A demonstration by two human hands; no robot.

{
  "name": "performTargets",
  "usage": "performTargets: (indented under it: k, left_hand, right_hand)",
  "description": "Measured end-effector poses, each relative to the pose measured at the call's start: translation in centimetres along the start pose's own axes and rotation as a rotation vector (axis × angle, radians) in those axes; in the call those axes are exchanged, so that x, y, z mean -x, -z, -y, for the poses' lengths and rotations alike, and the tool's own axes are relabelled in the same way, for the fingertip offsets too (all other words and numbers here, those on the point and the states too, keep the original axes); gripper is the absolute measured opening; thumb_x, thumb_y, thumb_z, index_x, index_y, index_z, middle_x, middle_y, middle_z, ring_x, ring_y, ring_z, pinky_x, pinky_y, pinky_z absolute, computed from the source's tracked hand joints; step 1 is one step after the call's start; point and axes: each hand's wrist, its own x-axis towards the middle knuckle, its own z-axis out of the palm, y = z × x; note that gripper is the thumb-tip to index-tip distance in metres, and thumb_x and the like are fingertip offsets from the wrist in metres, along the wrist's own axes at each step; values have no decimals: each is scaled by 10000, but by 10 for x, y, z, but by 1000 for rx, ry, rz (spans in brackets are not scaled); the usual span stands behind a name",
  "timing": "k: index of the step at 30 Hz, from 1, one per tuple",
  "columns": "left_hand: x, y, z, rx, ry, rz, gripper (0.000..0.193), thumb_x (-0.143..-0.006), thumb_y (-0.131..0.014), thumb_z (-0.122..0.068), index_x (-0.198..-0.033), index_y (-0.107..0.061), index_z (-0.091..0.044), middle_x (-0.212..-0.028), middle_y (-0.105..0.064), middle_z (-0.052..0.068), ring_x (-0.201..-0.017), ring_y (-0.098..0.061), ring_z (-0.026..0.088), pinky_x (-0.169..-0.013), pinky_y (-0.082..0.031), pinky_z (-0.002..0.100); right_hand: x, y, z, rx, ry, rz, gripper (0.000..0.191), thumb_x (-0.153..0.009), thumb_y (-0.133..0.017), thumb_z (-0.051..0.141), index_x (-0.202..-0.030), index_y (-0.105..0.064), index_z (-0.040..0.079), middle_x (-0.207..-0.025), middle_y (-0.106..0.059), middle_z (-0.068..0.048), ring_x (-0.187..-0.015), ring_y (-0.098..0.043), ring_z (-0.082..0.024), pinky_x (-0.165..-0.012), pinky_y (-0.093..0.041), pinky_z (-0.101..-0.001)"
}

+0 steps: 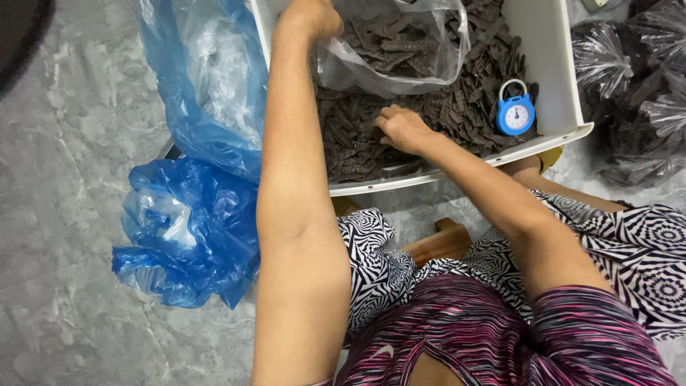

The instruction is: The person sits on the floor in front of a large white bin filled with dark dried food strips. They open a clear plastic bag, place strips into it one at a time by hand, hang the bag on a blue spring scale to check the weight, then continue adding strips and tie the filled bag closed.

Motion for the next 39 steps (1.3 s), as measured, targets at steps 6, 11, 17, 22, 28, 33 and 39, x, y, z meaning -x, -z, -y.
performTargets:
  k: [6,11,17,22,28,33,39]
  left_hand:
    - [0,0,-3,-11,-3,-10,349,-759,-735,-226,-1065,-743,-60,-1005,-743,188,-946,-733,321,-852,-571,437]
    - [1,-2,-3,-20,-62,-16,369,-729,-743,-206,-1063,-740,-51,-1000,-734,197,-943,-726,331,-841,-570,449]
    - [2,-4,-4,10,-53,-67,339,-751,-706,-166,-1073,-743,-66,-1004,-733,205,-942,-719,354,-816,-568,474]
    - [0,-3,-9,-44,-92,-73,370,-711,-728,-155,-1062,-730,-36,-979,-728,216,-904,-726,362,-798,-579,457]
    - [0,-3,-6,-24,-59,-23,372,-722,-715,-157,-1074,-724,-36,-971,-729,221,-889,-733,355,-792,-583,452]
    - [-1,-1,-3,-9,-36,6,359,-738,-721,-208,-1069,-746,-74,-1015,-736,185,-945,-724,333,-835,-567,454]
    - [-1,-2,-3,-53,-67,-9,382,-742,-734,-209,-1092,-737,-55,-1052,-725,207,-982,-715,354,-875,-564,455]
  right_hand:
    - [8,-53,-11,293,-46,-13,274,-781,-797,174,-1027,-705,92,-1011,-681,-85,-1029,-632,-292,-868,-449,-447]
    - [13,-41,-17,152,-54,-58,148,-832,-721,206,-917,-675,94,-978,-677,-111,-991,-645,-326,-853,-477,-477]
    - [-4,-36,-8,-107,-222,-85,171,-977,-631,159,-1080,-601,27,-1047,-668,-185,-961,-637,-406,-795,-502,-494]
    - [-24,-57,14,324,-119,-49,416,-802,-626,145,-1200,-666,29,-1008,-669,-162,-925,-644,-338,-730,-520,-451]
    - [-17,-48,12,291,-91,-12,144,-915,-670,167,-1027,-735,103,-1065,-648,-105,-1118,-591,-316,-891,-485,-440]
    - [-9,-15,-1,32,-6,-148,377,-764,-801,206,-1066,-654,36,-1097,-642,-167,-1109,-569,-364,-919,-477,-489]
    - [-12,-12,3,-88,-27,-68,341,-868,-801,212,-1080,-592,46,-972,-672,-195,-959,-636,-419,-842,-511,-512]
